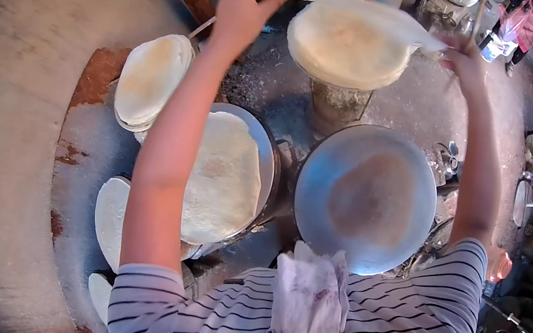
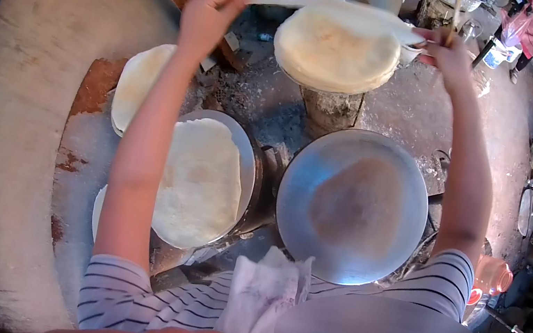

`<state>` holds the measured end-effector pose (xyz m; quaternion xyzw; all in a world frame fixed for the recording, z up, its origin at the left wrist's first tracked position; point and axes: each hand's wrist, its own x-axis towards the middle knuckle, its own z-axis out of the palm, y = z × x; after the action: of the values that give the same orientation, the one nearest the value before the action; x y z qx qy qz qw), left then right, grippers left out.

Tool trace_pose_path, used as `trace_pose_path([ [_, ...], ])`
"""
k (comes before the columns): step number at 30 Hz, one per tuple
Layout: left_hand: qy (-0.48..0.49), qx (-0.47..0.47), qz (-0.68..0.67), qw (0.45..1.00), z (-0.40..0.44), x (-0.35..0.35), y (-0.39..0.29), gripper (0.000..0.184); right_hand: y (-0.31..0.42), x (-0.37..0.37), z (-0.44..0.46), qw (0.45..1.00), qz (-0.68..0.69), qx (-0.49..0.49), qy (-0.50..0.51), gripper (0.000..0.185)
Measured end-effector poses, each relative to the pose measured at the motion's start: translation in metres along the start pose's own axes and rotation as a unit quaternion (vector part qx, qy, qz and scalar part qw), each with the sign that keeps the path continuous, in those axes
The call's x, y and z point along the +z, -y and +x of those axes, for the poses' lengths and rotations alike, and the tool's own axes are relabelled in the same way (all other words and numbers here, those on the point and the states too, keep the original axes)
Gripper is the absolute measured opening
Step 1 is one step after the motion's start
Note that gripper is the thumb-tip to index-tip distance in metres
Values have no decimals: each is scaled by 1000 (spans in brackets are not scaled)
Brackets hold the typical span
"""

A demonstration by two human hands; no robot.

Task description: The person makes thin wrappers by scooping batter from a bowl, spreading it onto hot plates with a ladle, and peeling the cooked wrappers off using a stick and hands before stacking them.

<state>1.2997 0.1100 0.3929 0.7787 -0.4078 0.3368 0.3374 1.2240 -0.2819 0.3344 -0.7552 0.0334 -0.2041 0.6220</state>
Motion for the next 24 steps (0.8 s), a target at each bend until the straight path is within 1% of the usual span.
trace_pose_path([
  [1, 34, -20, 57, 998, -17, 20, 15, 9, -21, 8, 9, 998, 56, 20, 20, 11],
  [2, 27, -13, 107, 994, -35, 49, 33, 8, -48, 21, 21, 999, 22, 27, 13, 16],
  [3, 4, -7, 126, 992, -49, 77, 50, 6, -86, 31, 37, 997, 64, 49, 2, 11],
  [4, 4, -34, 141, 989, -67, 103, 64, 7, -142, 42, 58, 997, 27, 59, -43, 12],
  [5, 47, -76, 180, 980, -85, 129, 83, 6, -174, 52, 67, 992, -42, 82, -88, 18],
  [6, 56, -71, 164, 982, -106, 155, 110, 8, -167, 64, 57, 989, -64, 83, -101, 17],
  [7, 75, -76, 146, 983, -122, 174, 129, 9, -211, 65, 66, 994, -2, 57, -94, 17],
  [8, 80, -59, 158, 982, -123, 179, 134, 11, -217, 67, 68, 994, -9, 63, -92, 15],
  [9, 93, -48, 165, 981, -128, 178, 131, 13, -221, 67, 59, 993, -19, 81, -89, 18],
  [10, 113, -45, 167, 978, -141, 175, 122, 15, -224, 60, 54, 993, -55, 71, -79, 20],
  [11, 103, -66, 172, 978, -141, 164, 109, 24, -215, 49, 45, 991, -91, 63, -70, 22],
  [12, 103, -70, 178, 976, -137, 145, 88, 34, -179, 41, 21, 992, -94, 70, -41, 22],
  [14, 117, -122, 148, 974, -137, 114, 26, 53, -130, 37, -44, 985, 13, 164, 42, 21],
  [15, 145, -224, 46, 963, -153, 112, -3, 61, -105, 51, -83, 976, 94, 184, 75, 20],
  [16, 195, -393, -166, 883, -162, 111, -53, 66, -79, 77, -124, 963, 72, 260, 23, 22],
  [17, 247, -463, -356, 774, -181, 113, -88, 67, -65, 91, -157, 961, 166, 199, 100, 23],
  [18, 229, -558, -530, 596, -197, 114, -128, 64, -47, 106, -182, 960, 141, 204, 130, 23],
  [19, 299, -574, -532, 546, -214, 117, -146, 52, -49, 130, -210, 981, 103, 126, 104, 26],
  [20, 323, -562, -551, 524, -215, 110, -163, 44, -48, 133, -232, 996, -14, -36, 83, 34],
  [21, 343, -552, -566, 507, -216, 103, -184, 37, -42, 121, -258, 989, -81, -114, 43, 44],
  [23, 307, -562, -538, 548, -225, 81, -214, 31, -36, 75, -314, 972, -197, -120, 52, 45],
  [24, 285, -569, -525, 564, -232, 71, -228, 28, -45, 45, -346, 974, -216, -59, 6, 44],
])
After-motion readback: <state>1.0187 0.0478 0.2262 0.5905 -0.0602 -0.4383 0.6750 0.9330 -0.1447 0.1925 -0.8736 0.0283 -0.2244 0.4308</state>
